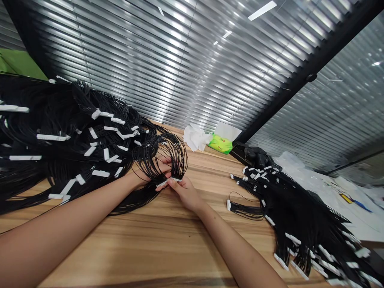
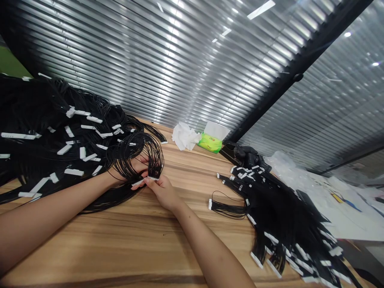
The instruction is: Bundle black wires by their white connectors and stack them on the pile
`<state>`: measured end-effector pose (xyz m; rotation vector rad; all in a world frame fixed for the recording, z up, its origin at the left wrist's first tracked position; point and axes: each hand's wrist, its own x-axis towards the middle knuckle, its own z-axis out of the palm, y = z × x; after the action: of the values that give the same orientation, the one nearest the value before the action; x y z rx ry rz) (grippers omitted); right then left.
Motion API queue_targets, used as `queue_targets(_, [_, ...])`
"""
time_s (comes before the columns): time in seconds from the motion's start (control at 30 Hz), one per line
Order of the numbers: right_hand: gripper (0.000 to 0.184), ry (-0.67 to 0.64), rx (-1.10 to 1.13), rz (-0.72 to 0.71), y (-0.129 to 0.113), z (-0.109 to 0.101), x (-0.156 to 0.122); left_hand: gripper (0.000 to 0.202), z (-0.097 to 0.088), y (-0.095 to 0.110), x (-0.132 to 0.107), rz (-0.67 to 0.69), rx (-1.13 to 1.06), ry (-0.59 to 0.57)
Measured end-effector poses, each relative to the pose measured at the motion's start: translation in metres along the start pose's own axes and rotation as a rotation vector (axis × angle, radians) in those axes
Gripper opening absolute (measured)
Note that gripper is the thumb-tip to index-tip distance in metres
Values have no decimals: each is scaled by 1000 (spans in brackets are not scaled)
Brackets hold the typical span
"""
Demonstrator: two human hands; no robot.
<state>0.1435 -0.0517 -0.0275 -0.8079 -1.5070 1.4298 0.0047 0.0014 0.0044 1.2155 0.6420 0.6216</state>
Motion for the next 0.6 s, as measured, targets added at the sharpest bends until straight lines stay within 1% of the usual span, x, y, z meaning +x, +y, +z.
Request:
queue_targets(0.1, [36,-10,-9,8,1,-1,0,15,3,4,-1,-23,11,34])
queue_targets(0.23, [36,-23,-16,4,0,-1,0,13,3,6,-1,-28,33,46])
queue_targets(0.37, [34,-10,-8,6,-2,0,-1,16,0,3,-1,-12,45,29])
queue_targets(0.43, [33,-4,-5,6,-2,1,-1,14,-2,1,1,5,60,17])
queue_targets(0.53, [32,-13,6,-5,-3,1,0,13,-4,-2,2,32,71,3])
queue_targets(0.6, [32,-18,6,-8,-3,1,0,15,-5,-3,4,26,65,-3])
